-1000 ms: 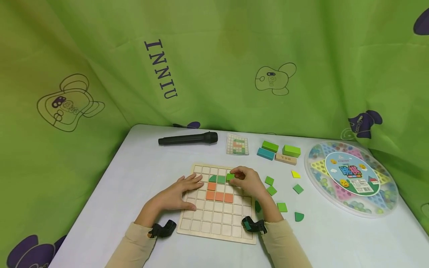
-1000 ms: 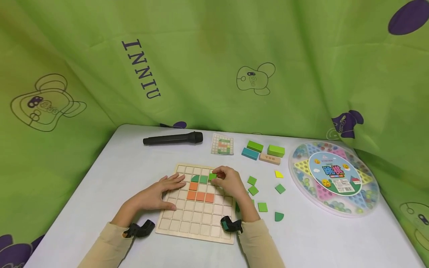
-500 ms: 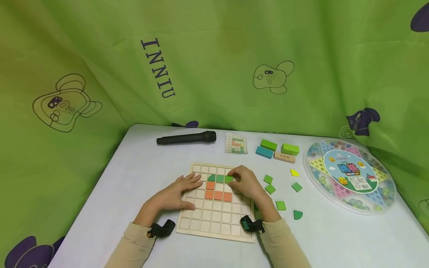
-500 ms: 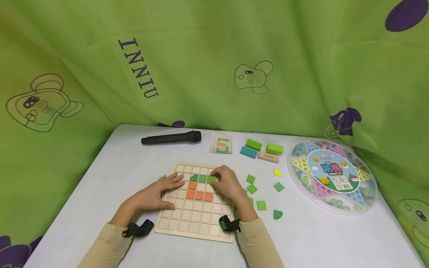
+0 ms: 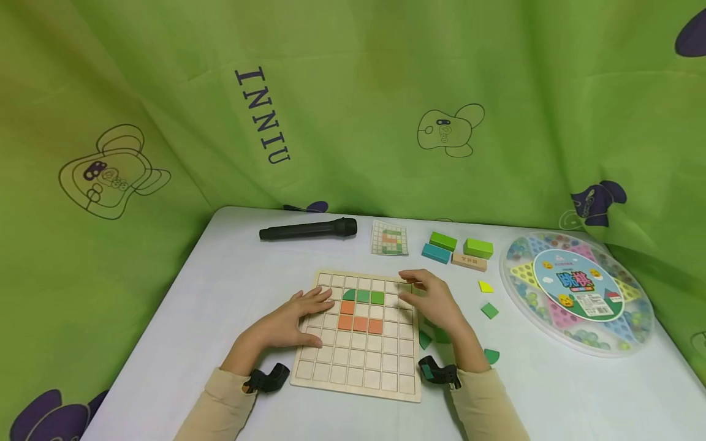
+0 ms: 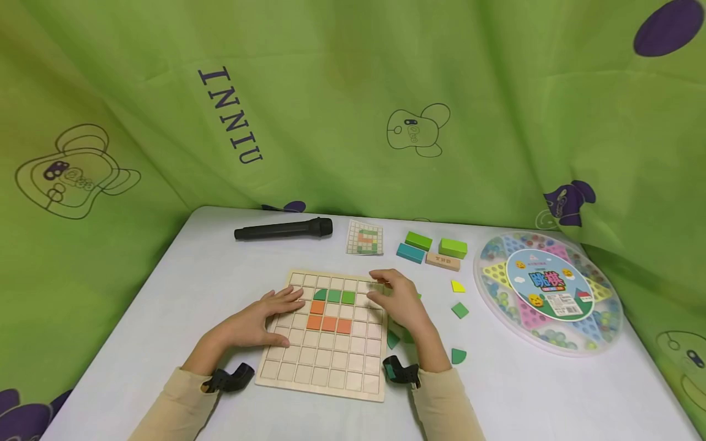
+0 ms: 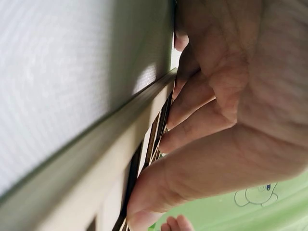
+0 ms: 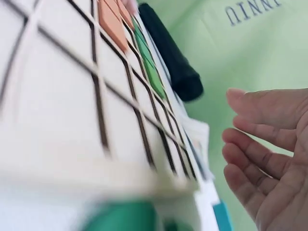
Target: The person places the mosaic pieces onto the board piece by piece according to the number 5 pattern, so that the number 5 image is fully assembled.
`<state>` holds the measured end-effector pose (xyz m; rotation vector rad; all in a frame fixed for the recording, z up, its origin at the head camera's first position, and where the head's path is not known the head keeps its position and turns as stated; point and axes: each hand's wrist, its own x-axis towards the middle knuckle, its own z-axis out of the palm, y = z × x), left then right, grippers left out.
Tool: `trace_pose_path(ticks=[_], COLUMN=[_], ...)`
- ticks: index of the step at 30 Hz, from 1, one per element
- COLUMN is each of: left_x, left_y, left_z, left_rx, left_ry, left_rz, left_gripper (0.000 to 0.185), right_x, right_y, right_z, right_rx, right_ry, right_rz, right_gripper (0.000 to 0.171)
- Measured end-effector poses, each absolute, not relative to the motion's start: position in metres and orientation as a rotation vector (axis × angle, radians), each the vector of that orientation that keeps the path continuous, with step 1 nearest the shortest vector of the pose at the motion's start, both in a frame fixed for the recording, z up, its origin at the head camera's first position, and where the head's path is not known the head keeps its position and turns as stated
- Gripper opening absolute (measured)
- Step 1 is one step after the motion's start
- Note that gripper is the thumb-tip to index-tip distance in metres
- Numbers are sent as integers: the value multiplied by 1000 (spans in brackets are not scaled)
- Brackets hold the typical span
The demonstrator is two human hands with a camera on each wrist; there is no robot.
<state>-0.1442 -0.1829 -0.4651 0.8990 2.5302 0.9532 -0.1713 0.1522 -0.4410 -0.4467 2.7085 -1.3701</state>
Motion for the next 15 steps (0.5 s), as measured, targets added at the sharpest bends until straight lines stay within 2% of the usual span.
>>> trace_pose_path(ticks=[10, 15], left_x=[-144, -144], left_y=[-181, -181], left_z=[-465, -464], left_rx=[897, 890], left_ry=[2525, 2535], left_rz=[950, 942], left_gripper=[82, 83], right_x=[-170, -173], right_y=[223, 239], right_z=[-451, -460], right_rx=[-330, -311], right_ry=[2770, 2725], right_rz=[-1337, -1268], right_gripper=[43, 43])
